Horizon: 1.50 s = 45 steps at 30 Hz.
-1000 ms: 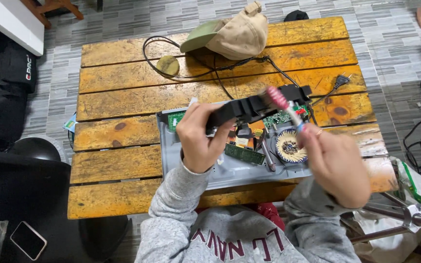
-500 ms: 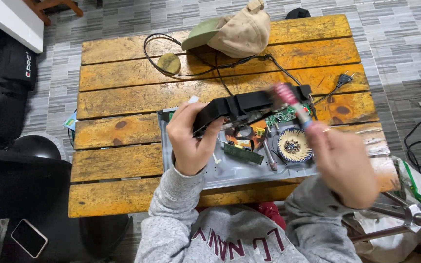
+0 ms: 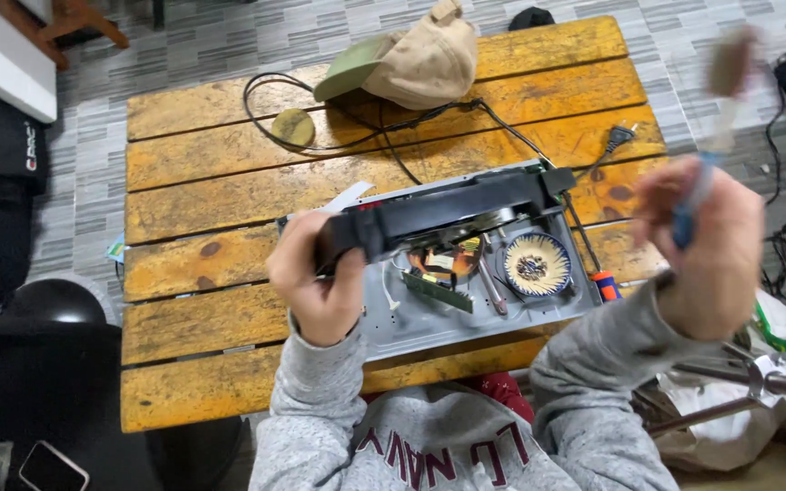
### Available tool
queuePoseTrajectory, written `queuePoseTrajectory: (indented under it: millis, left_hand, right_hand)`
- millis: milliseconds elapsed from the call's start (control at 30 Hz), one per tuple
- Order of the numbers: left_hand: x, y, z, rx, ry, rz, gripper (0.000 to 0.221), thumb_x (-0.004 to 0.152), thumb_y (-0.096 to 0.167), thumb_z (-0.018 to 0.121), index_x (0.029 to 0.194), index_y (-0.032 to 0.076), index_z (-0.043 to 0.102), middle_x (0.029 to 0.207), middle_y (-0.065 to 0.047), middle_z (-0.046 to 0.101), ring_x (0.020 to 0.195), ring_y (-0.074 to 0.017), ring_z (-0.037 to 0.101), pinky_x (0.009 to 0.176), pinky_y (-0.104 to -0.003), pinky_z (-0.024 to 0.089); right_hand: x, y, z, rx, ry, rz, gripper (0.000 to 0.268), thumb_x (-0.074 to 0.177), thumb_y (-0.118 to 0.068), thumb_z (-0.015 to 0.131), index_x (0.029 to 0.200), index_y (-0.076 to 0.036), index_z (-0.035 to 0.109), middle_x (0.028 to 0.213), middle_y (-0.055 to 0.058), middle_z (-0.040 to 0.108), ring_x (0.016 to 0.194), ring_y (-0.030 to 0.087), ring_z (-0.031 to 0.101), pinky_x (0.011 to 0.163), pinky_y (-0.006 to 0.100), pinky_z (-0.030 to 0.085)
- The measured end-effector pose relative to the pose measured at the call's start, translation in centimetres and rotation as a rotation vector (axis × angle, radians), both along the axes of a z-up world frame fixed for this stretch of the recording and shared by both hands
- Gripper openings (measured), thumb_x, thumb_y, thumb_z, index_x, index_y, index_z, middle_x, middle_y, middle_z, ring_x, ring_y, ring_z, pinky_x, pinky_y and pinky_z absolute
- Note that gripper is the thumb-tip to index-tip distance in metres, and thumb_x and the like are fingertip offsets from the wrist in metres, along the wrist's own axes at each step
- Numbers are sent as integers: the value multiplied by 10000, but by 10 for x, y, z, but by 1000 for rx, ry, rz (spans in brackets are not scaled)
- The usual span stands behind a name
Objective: Cleaning and disassembling an electronic device using a toothbrush and a screwdriver
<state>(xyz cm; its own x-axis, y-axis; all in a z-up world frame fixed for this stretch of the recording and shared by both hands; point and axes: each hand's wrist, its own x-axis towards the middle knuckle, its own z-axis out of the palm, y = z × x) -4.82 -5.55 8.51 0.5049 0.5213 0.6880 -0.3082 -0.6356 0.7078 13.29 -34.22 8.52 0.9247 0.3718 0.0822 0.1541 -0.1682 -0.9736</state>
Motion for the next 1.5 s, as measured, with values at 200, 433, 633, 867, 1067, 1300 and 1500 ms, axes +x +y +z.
queuePoseTrajectory:
  millis: [200, 433, 633, 867, 1067, 1300, 1500]
  left_hand:
    - [1, -7, 3, 84, -191, 26, 403, 974, 381, 528, 825, 40, 685, 754, -80, 703, 671, -235, 671, 718, -330, 522]
    - [-2, -20, -7, 358, -358, -128, 348, 895, 424, 708, 743, 113, 749, 682, 4, 741, 588, -201, 644, 661, -305, 592]
    - [-24, -53, -18, 762, -427, -396, 295, 983, 218, 509, 842, 169, 763, 845, -10, 767, 656, -142, 610, 723, -271, 596]
    - [-70, -36, -125, 767, -162, -191, 254, 1018, 271, 518, 1038, 240, 769, 1160, -146, 685, 1055, -290, 601, 1003, -414, 462]
    - [-76, -44, -145, -41, -158, -42, 1000, 892, 258, 715, 1625, 128, 47, 1525, -241, 283, 1356, -369, 349, 1148, -531, 351]
    - [-69, -50, -165, -537, 56, -524, 1043, 865, 23, 712, 1620, 133, 0, 1227, -216, 621, 1039, -194, 602, 914, -408, 533]
    - [-70, -27, -190, -679, 156, -827, 1085, 858, 28, 714, 1621, 149, -49, 1194, -246, 677, 982, -220, 671, 834, -418, 588]
  right_hand:
    - [0, 27, 16, 117, -2, 457, 608, 1025, -500, 402, 1333, 17, 493, 675, 133, 650, 399, 13, 248, 401, 143, 166]
    - [-50, 10, -44, 348, 69, 345, 787, 859, -527, 457, 1333, 98, 521, 906, 247, 672, 668, 192, 533, 592, 287, 436]
    - [-89, -27, -117, 656, 191, 303, 813, 832, -466, 486, 1319, 186, 489, 1004, 353, 681, 811, 346, 727, 674, 393, 607]
    - [-125, -3, -154, 585, 484, -75, 454, 834, -244, 570, 1226, -17, 592, 656, 0, 538, 345, -2, 352, 267, 93, 207]
    - [-144, 32, -191, 754, 485, -164, 382, 820, -141, 648, 1176, -33, 559, 645, 108, 653, 232, 39, 342, 216, 186, 275]
    - [-133, 26, -195, 797, 486, -265, 395, 830, -91, 615, 1217, -42, 552, 524, 48, 568, 229, 20, 330, 207, 171, 252]
    - [-126, 12, -178, 792, 563, -253, 410, 814, -131, 592, 1214, -45, 559, 460, -14, 459, 233, -2, 319, 211, 136, 226]
